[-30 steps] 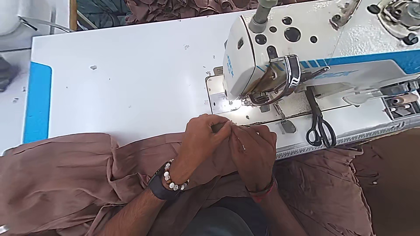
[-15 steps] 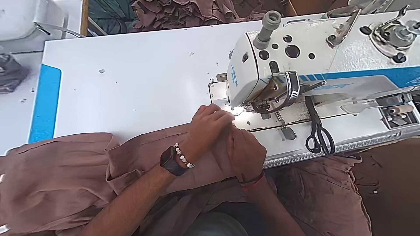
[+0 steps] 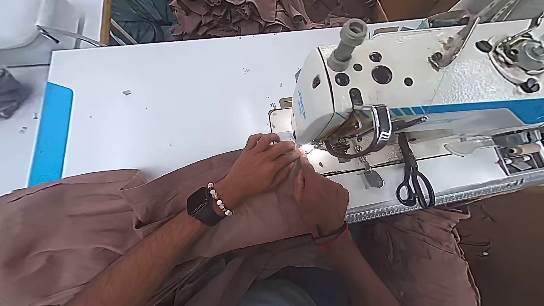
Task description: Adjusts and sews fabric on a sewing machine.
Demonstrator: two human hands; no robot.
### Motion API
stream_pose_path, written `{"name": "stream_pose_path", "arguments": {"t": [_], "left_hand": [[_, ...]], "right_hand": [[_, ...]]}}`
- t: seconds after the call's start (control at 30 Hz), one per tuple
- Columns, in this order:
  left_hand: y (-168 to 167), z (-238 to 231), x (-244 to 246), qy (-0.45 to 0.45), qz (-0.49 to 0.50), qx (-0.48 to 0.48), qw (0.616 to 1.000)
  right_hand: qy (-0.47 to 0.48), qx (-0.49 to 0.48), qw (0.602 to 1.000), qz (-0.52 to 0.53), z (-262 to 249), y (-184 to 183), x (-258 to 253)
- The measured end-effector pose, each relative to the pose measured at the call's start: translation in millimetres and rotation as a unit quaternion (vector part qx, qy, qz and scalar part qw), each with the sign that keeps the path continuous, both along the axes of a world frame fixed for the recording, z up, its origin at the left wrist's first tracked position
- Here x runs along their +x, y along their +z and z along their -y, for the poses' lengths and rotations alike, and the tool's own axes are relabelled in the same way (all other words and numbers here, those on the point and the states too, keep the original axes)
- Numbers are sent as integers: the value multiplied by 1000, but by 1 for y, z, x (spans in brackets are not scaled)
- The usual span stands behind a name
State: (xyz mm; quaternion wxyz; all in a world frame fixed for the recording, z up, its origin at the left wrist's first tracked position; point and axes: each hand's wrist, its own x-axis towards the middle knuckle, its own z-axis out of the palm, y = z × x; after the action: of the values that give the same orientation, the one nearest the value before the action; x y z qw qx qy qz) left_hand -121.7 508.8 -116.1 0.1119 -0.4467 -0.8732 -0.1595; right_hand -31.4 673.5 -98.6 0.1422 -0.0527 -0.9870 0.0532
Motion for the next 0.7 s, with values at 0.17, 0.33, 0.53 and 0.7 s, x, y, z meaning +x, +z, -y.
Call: {"name": "stream_pose_path", "arguments": {"t": [0.17, 0.33, 0.53, 0.7], "left_hand": [[1, 0, -4, -8, -9, -7, 1000], [2, -1, -3, -8, -9, -3, 1000], [-3, -4, -1, 28, -30, -16, 999], [-1, -2, 1, -7, -9, 1, 1000]], "right_hand": [[19, -35, 999, 31, -5, 4, -1], [-22, -127, 990, 64, -98, 58, 12], [-215, 15, 976, 18, -219, 41, -10], [-211, -4, 977, -11, -214, 12, -6]]}}
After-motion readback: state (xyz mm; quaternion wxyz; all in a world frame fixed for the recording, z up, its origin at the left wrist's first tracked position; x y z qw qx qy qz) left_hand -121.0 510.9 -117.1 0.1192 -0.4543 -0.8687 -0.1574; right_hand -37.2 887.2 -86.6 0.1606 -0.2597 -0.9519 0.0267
